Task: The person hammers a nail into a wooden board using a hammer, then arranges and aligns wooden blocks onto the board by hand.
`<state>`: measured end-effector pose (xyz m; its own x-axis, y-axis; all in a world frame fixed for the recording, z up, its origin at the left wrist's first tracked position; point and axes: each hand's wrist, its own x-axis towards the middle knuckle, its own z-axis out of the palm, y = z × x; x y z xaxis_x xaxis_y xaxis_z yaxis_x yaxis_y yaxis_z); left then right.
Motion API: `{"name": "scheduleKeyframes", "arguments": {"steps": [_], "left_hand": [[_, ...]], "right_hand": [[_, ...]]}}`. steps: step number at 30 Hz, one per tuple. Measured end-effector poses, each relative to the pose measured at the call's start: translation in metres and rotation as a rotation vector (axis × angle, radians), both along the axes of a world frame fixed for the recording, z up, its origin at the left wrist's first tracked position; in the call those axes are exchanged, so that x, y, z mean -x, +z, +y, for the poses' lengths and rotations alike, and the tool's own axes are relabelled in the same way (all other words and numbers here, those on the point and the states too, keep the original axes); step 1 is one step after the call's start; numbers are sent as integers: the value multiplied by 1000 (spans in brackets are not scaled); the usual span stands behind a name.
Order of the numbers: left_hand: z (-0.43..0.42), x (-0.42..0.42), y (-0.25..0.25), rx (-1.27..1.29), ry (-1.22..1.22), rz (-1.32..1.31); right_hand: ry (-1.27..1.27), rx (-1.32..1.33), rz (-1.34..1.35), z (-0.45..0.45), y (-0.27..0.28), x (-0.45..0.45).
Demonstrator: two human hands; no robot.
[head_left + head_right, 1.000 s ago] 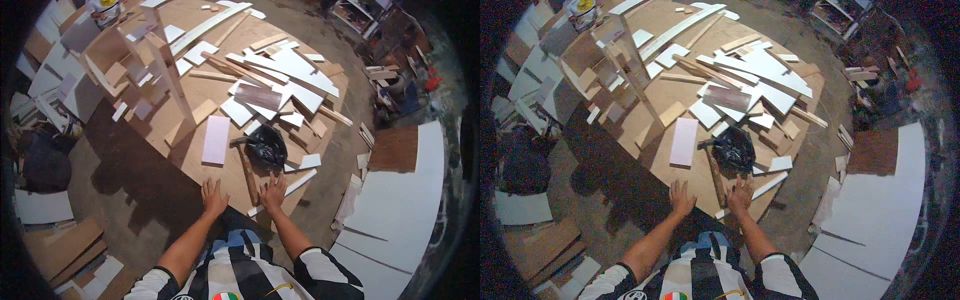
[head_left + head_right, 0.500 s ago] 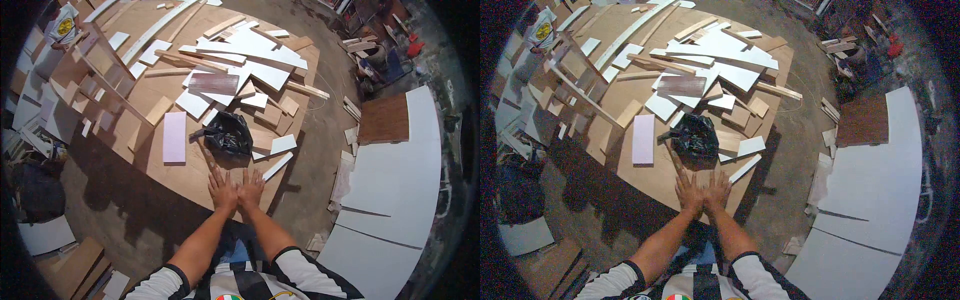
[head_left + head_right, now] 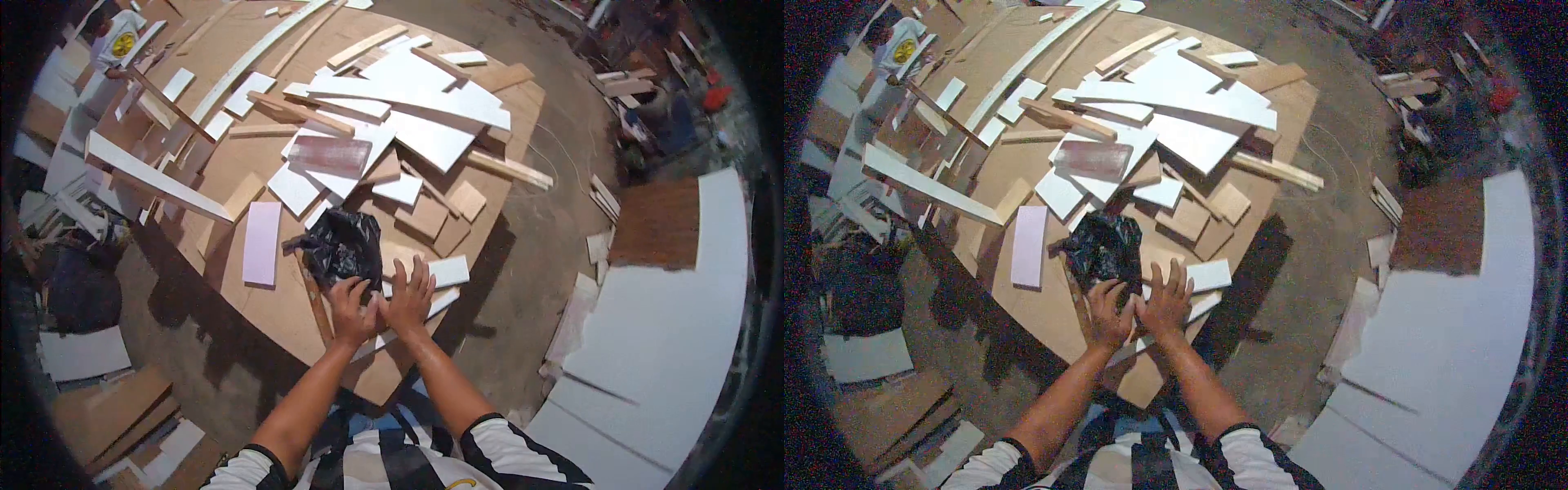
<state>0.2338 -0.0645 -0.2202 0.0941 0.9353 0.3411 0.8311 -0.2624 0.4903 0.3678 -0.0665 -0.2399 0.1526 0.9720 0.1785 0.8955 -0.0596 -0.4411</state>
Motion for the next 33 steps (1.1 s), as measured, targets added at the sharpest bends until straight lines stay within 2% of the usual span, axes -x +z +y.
{"name": "scheduleKeyframes", "arguments": {"steps": [2, 4, 6, 7, 8, 9, 10, 11, 12, 14, 17, 19, 20, 22, 24, 26, 27, 30, 31, 33], "left_hand": [[36, -33, -7, 162, 30, -456], [85, -66, -4, 151, 121, -490], [132, -85, -8, 417, 414, -727], [154, -95, -13, 415, 427, -723], [174, -103, -17, 411, 560, -629], [189, -109, -25, 409, 694, -531], [204, -108, -44, 411, 707, -529], [217, -101, -72, 523, 714, -570], [222, -98, -99, 524, 694, -644], [224, -95, -120, 526, 683, -716], [213, -100, -76, 599, 704, -861], [202, -111, -55, 388, 808, -846], [205, -107, -56, 382, 817, -847], [214, -99, -73, 648, 710, -811], [225, -103, -85, 684, 768, -726], [230, -112, -57, 749, 736, -783], [231, -113, -63, 646, 798, -516], [218, -110, -75, 546, 719, -603], [216, -116, -62, 561, 762, -589], [219, -130, -39, 548, 804, -533]], "right_hand": [[190, 169, -54, 39, 3, -33], [299, 171, -30, 62, -2, -64], [449, 235, 69, 74, -5, -87], [435, 214, 49, 77, 9, -101], [446, 217, 53, 81, 13, -114], [367, 156, 77, 84, 15, -126], [288, 96, 100, 87, 15, -135], [231, 124, 143, 93, 16, -142], [241, 129, 144, 101, 13, -145], [245, 65, 187, 115, 4, -145], [283, 31, 119, 133, -12, -135], [313, -2, 61, 141, -12, -130], [304, -4, 46, 143, -10, -128], [301, -6, 27, 145, -5, -128], [288, 120, 63, 142, 2, -132], [280, 143, 32, 134, 14, -141], [278, 166, 10, 129, 19, -145], [183, 259, 85, 114, 27, -161], [184, 258, 79, 113, 27, -166], [146, 143, 228, 114, 27, -170]]}}
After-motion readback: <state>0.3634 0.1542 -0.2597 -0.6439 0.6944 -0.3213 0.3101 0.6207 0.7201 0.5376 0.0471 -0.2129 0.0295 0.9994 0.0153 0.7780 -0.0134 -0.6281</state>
